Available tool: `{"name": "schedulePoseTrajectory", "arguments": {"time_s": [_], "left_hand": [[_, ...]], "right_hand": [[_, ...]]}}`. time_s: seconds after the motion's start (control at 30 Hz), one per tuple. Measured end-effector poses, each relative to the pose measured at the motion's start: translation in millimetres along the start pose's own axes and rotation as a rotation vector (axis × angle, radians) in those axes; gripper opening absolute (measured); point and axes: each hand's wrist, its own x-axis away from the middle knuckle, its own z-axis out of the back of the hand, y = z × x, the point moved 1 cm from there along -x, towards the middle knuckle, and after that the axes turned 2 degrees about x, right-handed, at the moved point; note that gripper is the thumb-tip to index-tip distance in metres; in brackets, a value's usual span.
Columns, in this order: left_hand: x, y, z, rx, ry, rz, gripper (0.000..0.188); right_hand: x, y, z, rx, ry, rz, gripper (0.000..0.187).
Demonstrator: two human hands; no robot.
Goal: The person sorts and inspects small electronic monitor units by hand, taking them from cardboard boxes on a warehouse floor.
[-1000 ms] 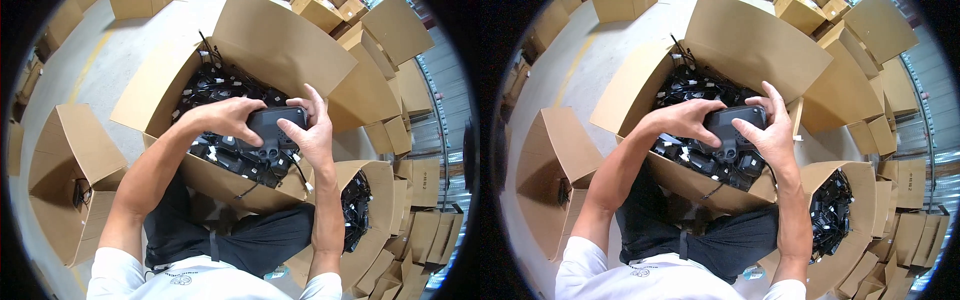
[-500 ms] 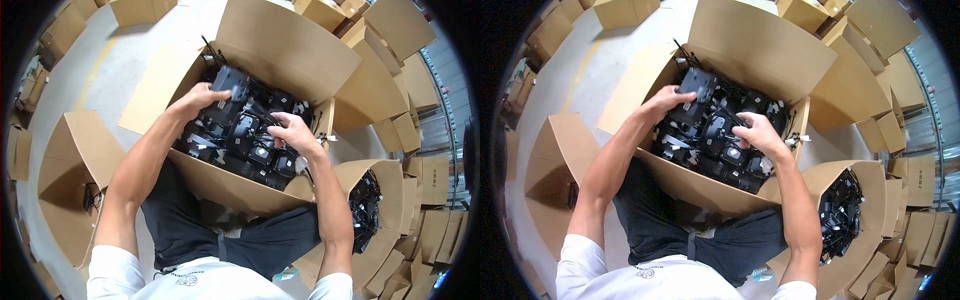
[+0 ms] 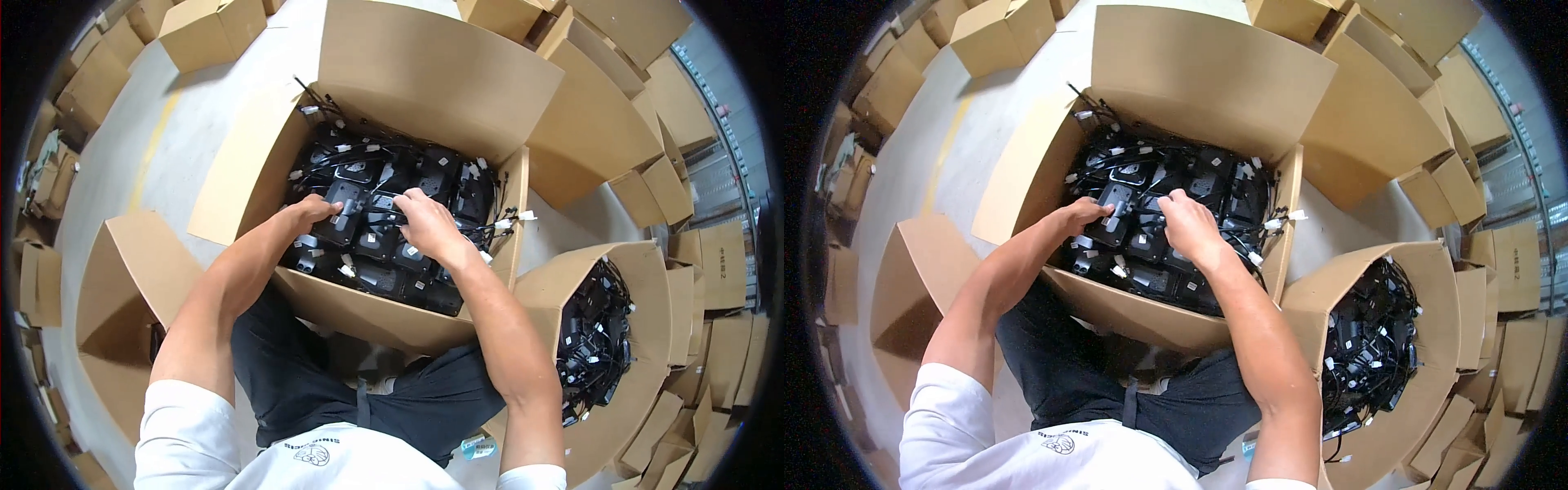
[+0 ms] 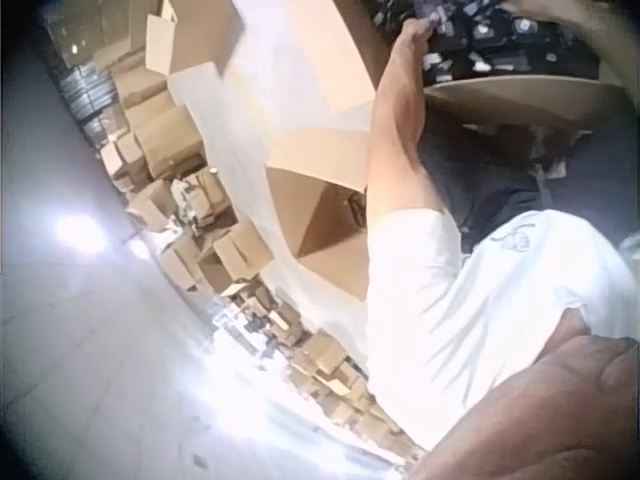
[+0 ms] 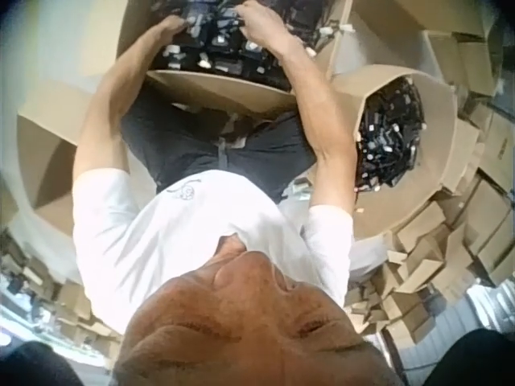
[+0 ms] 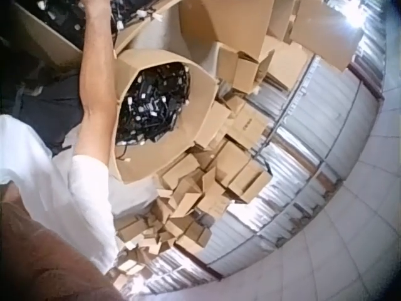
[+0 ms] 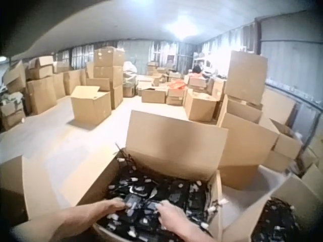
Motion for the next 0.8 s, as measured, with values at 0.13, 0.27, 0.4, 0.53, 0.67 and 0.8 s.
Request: {"name": "schedulePoseTrajectory", "arguments": {"time_s": [0.13, 0.27, 0.4, 0.53, 0.67, 0.8], "left_hand": [[-22.8, -4.2, -23.5, 0.026, 0.019, -0.090, 0.039], [-68.6, -36.9, 11.5, -0.193, 0.180, -0.188, 0.050], [-81.6, -40.1, 18.5, -0.376, 0.178, -0.221, 0.057], [-90.9, -20.2, 1.7, -0.549, 0.255, -0.275, 0.066], [-69.7, -5.0, 33.7, -0.491, 0.432, -0.435, 0.066], [6.5, 0.5, -35.8, -0.376, 0.415, -0.884, 0.041]], "right_hand": [[6.7, 12.7, 13.6, 0.431, 0.140, -0.051, 0.013], [-10.4, 6.8, 14.5, 0.441, 0.287, 0.019, 0.004], [-11.6, -6.9, 18.8, 0.449, 0.126, -0.047, 0.014], [8.9, -8.5, 51.1, 0.358, 0.429, -0.020, 0.012], [40.3, -19.9, 122.0, 0.347, 0.513, 0.038, 0.018], [162.5, 47.9, 214.0, 0.350, 0.642, -0.192, 0.035]]}}
